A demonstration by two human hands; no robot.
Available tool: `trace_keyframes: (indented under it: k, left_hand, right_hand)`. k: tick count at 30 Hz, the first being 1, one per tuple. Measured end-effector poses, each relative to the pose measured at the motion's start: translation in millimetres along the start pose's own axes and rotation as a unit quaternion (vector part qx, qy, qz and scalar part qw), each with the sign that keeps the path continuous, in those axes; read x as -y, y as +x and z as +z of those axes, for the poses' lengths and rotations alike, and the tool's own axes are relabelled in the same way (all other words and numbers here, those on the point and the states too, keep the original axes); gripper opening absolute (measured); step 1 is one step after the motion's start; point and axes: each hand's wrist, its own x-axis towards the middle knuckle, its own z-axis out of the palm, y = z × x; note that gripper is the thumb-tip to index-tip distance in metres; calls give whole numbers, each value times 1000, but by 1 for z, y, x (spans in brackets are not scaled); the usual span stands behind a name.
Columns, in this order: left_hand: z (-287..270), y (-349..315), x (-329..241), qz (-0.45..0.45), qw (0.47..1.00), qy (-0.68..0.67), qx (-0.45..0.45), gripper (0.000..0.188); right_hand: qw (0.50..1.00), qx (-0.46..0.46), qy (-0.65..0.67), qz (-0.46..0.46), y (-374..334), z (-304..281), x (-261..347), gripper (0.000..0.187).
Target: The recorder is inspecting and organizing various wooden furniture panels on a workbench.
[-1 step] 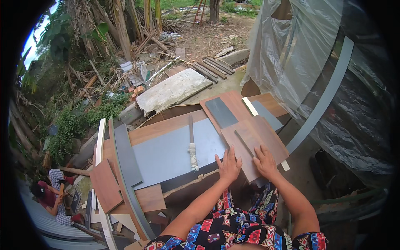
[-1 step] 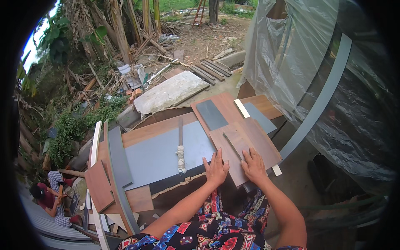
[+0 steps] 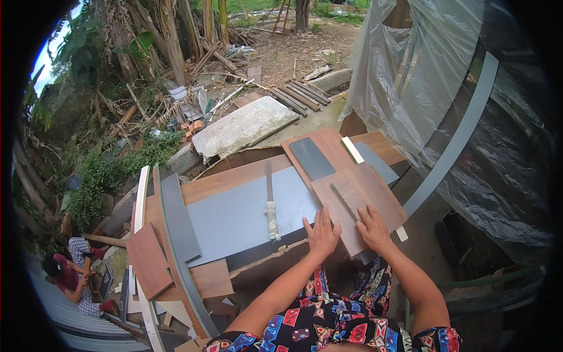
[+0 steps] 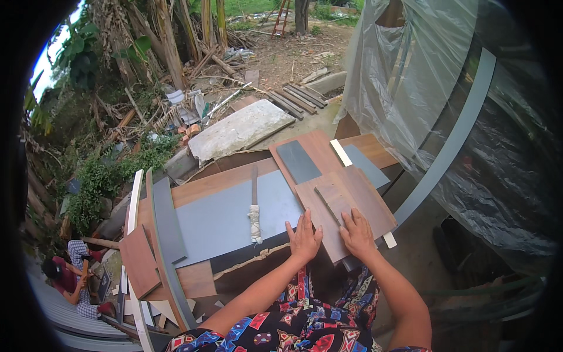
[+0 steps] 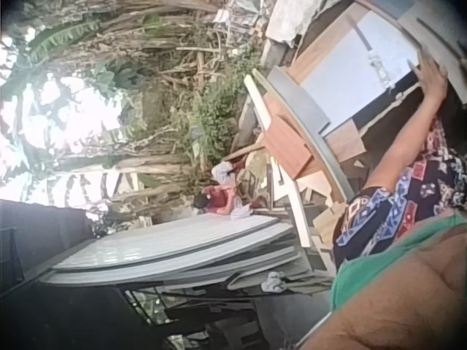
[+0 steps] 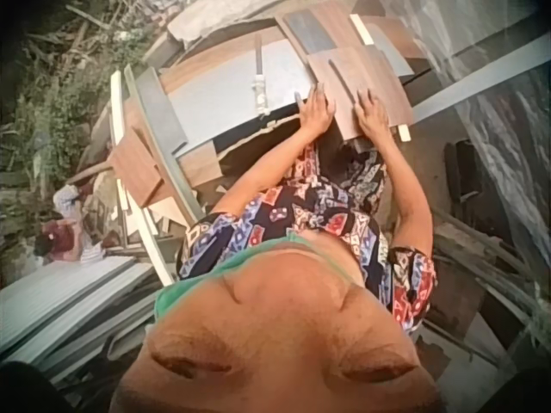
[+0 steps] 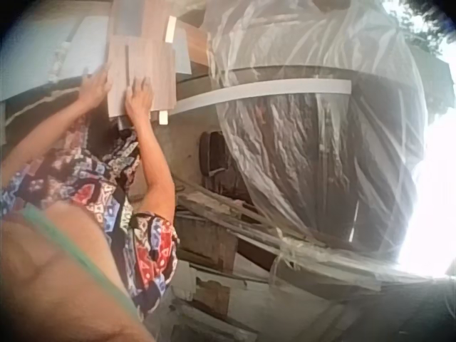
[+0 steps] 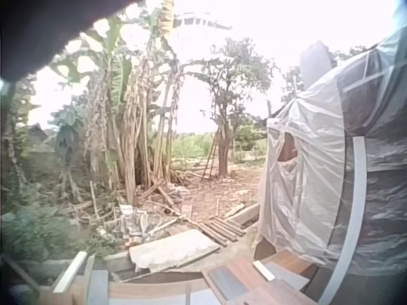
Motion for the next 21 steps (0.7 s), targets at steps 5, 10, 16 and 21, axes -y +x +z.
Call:
trace_keyframes:
  k: [5,10,16,21]
  left_hand:
    - [6,-1,3,1,1000,6,-13,73]
    - [1,1,2,-14,1000,18,20,72]
    - [1,1,0,-14,999,16,33,71]
    - [1,0,1,-11,999,10,29,72]
  right_hand:
    - [1000,-1,-1,-4,16,10,0,45]
    - [1000,-10,-4,-9,65,41,11,45]
    - [1000,-7,-3,8,108,64,30,46]
    - [1000,-7,2,-2,94,58,30,44]
